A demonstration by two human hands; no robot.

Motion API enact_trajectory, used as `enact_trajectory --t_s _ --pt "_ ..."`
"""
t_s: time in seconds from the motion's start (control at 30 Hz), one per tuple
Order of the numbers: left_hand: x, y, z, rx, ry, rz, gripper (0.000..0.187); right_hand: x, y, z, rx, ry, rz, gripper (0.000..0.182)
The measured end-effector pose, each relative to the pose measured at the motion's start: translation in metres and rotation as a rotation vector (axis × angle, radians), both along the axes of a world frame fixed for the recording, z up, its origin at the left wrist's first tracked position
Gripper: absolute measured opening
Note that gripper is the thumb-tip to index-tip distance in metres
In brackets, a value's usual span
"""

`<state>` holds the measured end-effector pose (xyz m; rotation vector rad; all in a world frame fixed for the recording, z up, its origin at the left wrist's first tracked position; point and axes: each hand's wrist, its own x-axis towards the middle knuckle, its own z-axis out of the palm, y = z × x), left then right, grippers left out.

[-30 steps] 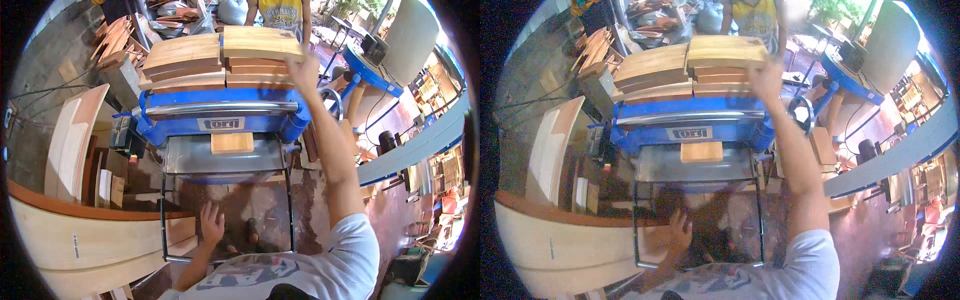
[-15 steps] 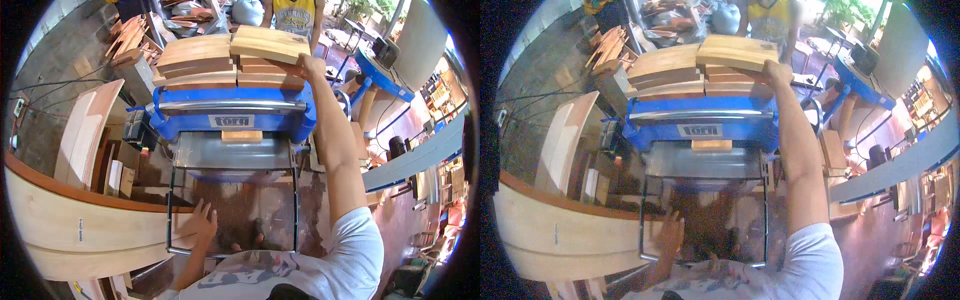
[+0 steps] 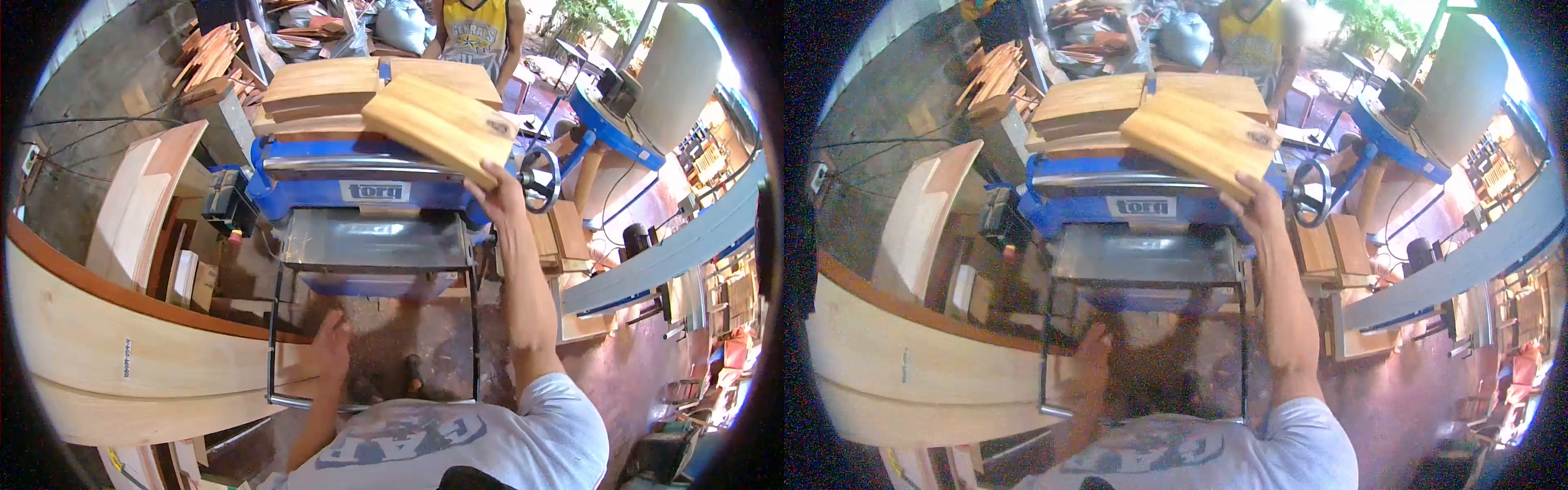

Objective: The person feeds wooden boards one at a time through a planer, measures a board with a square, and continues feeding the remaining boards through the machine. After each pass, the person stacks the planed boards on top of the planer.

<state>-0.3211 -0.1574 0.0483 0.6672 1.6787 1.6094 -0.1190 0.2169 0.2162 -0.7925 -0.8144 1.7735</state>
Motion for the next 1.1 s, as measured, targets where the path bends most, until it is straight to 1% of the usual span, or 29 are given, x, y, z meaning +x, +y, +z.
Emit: enact_trajectory --t_s 0.07,0.13,0.17,0.2,0.23,0.27,0.3,0.33,0.37,0.4,0.43,0.47,0.5,0.53,0.57,0.6,0.67,0.73,0.8,0.83,0.87,0.9,0.93,0.97,1.07,1.1 --pt "-0.009 0.013 0.009 0.157 -0.345 0.073 0.064 0.035 -0.049 -0.025 -0.042 0.001 0.046 0.054" --pt "-0.023 0.024 0.022 0.246 -0.529 0.060 0.073 0.066 -0.079 -0.059 -0.032 0.101 0.186 0.057" --pt "-0.029 0.035 0.028 0.253 -0.652 0.007 0.072 0.074 -0.092 -0.071 -0.066 0.131 0.203 0.058" --pt "-0.034 0.048 0.034 0.257 -0.776 -0.042 0.072 0.073 -0.109 -0.077 -0.103 0.099 0.145 0.057" --pt "-0.035 0.051 0.034 0.263 -0.901 -0.089 0.072 0.083 -0.112 -0.106 -0.113 0.022 0.186 0.056" --pt "-0.026 0.049 0.031 0.112 -0.709 -0.127 0.070 0.090 -0.112 -0.133 -0.118 -0.054 0.232 0.056" --pt "-0.013 0.050 0.026 -0.031 -0.511 -0.167 0.068 0.089 -0.118 -0.139 -0.115 -0.179 0.294 0.054" --pt "-0.009 0.046 0.003 -0.075 -0.446 -0.165 0.062 0.080 -0.131 -0.133 -0.148 -0.223 0.307 0.051" --pt "-0.004 0.042 -0.020 -0.119 -0.381 -0.163 0.057 0.070 -0.135 -0.132 -0.215 -0.263 0.260 0.050" --pt "0.002 0.036 -0.029 -0.167 -0.529 -0.074 0.055 0.060 -0.136 -0.133 -0.282 -0.298 0.210 0.048" --pt "0.011 0.035 -0.033 -0.214 -0.673 0.013 0.054 0.052 -0.131 -0.148 -0.277 -0.256 0.171 0.048" --pt "0.024 0.032 -0.040 -0.266 -0.823 0.107 0.054 0.046 -0.125 -0.177 -0.278 -0.221 0.136 0.048" --pt "0.038 0.028 -0.053 -0.176 -0.816 0.147 0.052 0.042 -0.121 -0.208 -0.280 -0.194 0.107 0.048" --pt "0.051 0.030 -0.071 -0.076 -0.808 0.189 0.051 0.041 -0.113 -0.233 -0.261 -0.181 0.205 0.051" --pt "0.061 0.034 -0.087 0.024 -0.798 0.235 0.051 0.028 -0.120 -0.227 -0.240 -0.280 0.183 0.053" --pt "0.066 0.042 -0.102 0.027 -0.854 0.253 0.051 0.012 -0.131 -0.219 -0.216 -0.380 0.161 0.055" --pt "0.079 0.053 -0.124 0.021 -0.970 0.294 0.051 -0.009 -0.153 -0.213 0.078 -0.661 0.199 0.068" --pt "0.086 0.073 -0.097 0.038 -0.999 0.249 0.047 -0.016 -0.173 -0.194 0.194 -0.637 0.208 0.087" --pt "0.088 0.091 -0.063 0.008 -1.017 0.187 0.046 0.000 -0.191 -0.223 0.340 -0.666 0.126 0.093" --pt "0.089 0.099 -0.058 -0.018 -1.055 0.183 0.041 0.008 -0.199 -0.227 0.413 -0.683 0.081 0.096" --pt "0.090 0.101 -0.069 -0.029 -1.086 0.120 0.042 0.020 -0.205 -0.230 0.322 -0.644 0.127 0.095" --pt "0.092 0.105 -0.091 -0.037 -1.113 0.054 0.043 0.028 -0.209 -0.222 0.234 -0.601 0.169 0.093" --pt "0.092 0.109 -0.098 -0.043 -1.139 -0.016 0.044 0.036 -0.210 -0.216 0.150 -0.556 0.207 0.092" --pt "0.088 0.109 -0.104 -0.057 -1.088 -0.121 0.047 0.045 -0.207 -0.225 0.159 -0.598 0.222 0.082" --pt "0.072 0.087 -0.074 -0.124 -0.487 -0.166 0.050 0.049 -0.192 -0.243 0.123 -0.669 0.183 0.073" --pt "0.065 0.087 -0.074 -0.231 -0.065 -0.066 0.045 0.044 -0.193 -0.244 0.077 -0.553 0.115 0.065"
